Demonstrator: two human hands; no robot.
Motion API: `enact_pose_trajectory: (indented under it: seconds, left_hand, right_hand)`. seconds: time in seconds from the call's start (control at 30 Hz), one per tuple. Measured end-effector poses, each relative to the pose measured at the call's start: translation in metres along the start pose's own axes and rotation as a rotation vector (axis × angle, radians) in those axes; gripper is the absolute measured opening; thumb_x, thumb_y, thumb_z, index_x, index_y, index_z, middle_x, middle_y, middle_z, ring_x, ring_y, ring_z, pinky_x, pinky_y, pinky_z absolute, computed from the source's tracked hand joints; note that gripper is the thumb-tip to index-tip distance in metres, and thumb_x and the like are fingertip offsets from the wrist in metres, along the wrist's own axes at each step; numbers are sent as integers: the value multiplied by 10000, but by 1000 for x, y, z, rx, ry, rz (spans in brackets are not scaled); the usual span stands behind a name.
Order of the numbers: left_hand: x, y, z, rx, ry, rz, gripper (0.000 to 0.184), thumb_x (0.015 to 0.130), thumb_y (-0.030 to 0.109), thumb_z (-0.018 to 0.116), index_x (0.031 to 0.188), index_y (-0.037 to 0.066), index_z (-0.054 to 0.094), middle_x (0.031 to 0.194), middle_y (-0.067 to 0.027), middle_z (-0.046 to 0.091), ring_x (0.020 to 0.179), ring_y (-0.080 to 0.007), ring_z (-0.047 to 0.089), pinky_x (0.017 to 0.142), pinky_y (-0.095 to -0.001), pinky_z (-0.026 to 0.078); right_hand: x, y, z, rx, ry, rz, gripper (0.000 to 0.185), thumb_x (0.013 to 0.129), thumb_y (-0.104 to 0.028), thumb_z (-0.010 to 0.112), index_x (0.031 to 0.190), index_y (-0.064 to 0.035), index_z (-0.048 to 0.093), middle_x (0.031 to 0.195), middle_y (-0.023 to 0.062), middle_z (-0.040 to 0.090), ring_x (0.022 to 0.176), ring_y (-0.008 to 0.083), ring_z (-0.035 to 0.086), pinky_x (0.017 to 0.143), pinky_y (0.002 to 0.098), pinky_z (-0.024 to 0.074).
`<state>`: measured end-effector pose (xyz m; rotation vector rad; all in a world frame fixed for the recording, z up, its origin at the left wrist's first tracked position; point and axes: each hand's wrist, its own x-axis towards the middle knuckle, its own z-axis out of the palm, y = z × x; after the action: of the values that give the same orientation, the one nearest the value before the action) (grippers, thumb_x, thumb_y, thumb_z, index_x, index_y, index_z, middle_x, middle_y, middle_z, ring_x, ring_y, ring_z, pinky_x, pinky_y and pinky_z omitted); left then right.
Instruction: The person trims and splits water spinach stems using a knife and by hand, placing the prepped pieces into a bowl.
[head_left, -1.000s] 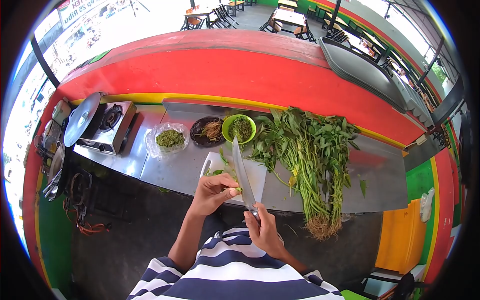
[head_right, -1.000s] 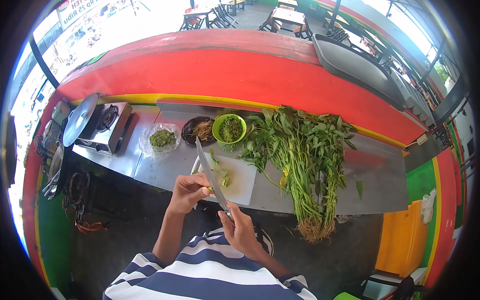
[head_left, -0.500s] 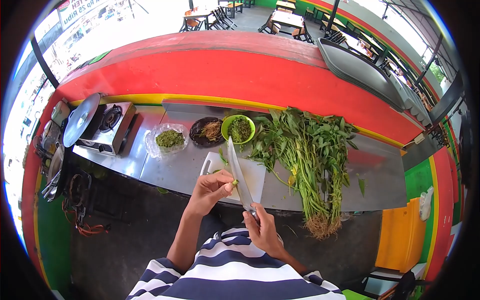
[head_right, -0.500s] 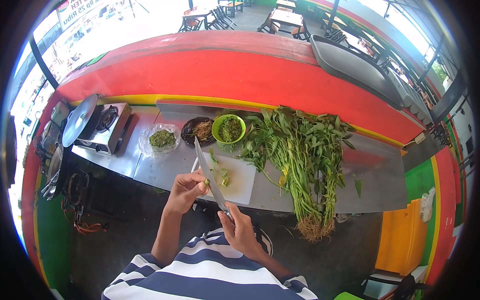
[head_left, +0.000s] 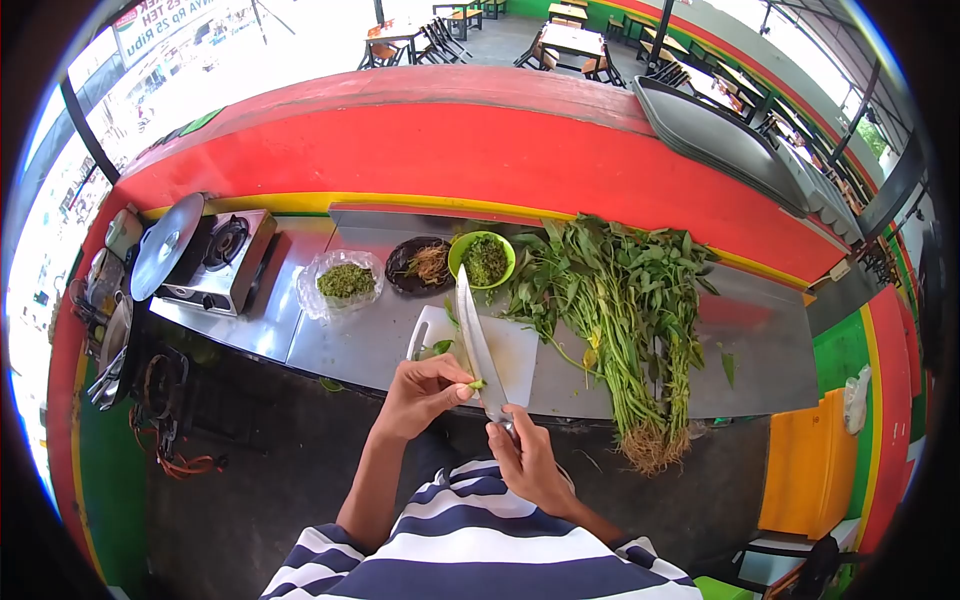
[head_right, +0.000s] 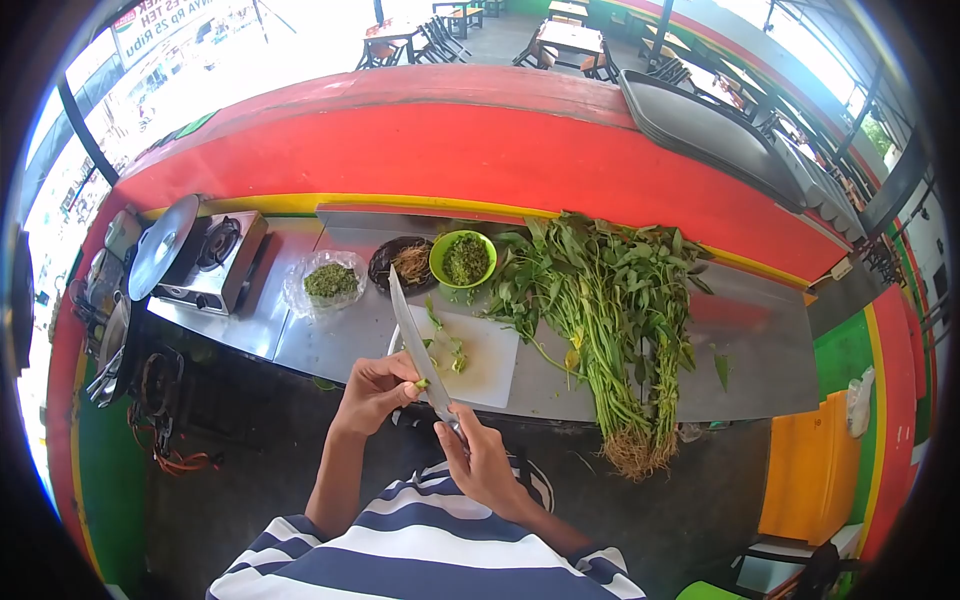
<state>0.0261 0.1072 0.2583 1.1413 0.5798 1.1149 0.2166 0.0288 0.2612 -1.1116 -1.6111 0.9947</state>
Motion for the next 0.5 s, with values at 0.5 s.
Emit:
enact_pose_trajectory:
  seconds: [0.5]
  left_hand:
    - [-20, -4, -4, 16, 78, 18, 135, 938, 119, 681, 994, -2, 702, 876, -24, 630, 701, -77, 548, 613, -220, 445]
  right_hand:
    - [-12, 0, 18, 37, -12, 71, 246, 997, -123, 561, 1182, 38, 535, 599, 45, 483, 506, 78, 422, 474, 270, 324]
